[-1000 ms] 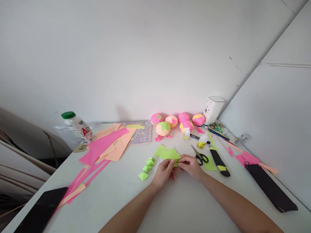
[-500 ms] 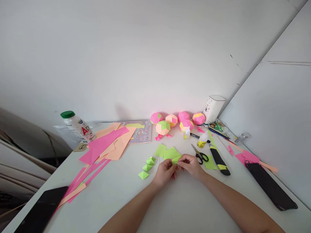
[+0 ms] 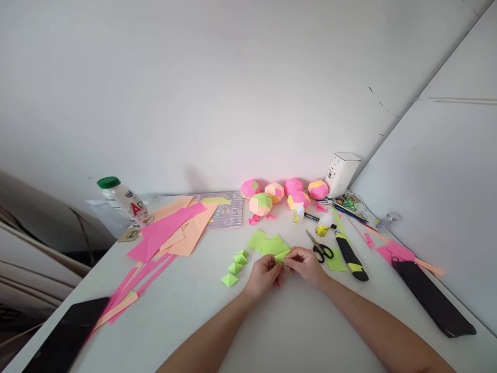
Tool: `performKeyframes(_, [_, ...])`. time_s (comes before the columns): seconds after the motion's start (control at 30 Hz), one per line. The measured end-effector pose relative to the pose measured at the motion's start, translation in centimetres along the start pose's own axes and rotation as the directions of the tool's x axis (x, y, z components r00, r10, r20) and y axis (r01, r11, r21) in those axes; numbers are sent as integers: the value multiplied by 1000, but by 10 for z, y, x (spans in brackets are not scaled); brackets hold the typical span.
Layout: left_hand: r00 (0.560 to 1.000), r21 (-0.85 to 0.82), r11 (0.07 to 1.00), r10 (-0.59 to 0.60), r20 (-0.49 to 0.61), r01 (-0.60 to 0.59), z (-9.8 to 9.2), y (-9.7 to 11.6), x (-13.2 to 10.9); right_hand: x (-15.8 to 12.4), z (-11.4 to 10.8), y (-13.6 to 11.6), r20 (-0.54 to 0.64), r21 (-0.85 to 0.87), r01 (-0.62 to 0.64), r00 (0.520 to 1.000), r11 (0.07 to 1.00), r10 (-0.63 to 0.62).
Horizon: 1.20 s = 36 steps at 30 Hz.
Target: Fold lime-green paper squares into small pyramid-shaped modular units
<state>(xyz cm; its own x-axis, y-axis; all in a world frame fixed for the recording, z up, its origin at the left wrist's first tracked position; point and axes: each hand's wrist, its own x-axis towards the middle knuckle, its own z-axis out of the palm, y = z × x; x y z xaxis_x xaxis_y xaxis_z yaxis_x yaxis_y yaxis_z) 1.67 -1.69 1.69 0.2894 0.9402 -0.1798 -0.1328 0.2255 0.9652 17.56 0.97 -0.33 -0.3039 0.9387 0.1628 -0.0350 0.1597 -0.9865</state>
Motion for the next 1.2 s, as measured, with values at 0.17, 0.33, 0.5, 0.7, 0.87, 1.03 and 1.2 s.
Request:
performKeyframes(0.17, [1000,-29,1000,5,-10,-6,-1,0,0,0,-1,0,10,-11,-20,1000,1000,20])
performKeyframes(0.33, [1000,-90,996,17,-23,-19,-2,2,1,1,0,-4,20,57,-49,999,997,48])
performKeyframes(0.5, [999,-141,989,27,-20,-30,-3,4,1,1,1,-11,87,-44,-80,993,996,84])
performKeyframes(0.7, [1000,-138,990,19,-14,-21,-3,5,1,2,0,-16,111,-76,-111,987,991,119])
performKeyframes(0.87, [999,-128,992,14,-31,-17,-2,5,1,2,1,-19,116,-50,-131,984,990,136])
performKeyframes(1.03, [1000,-116,993,5,-31,-8,-2,5,1,2,0,-15,114,-26,-129,985,991,131])
performKeyframes(1.2, [999,-60,998,-25,-31,23,0,3,0,2,-2,-13,102,-37,-141,984,989,144])
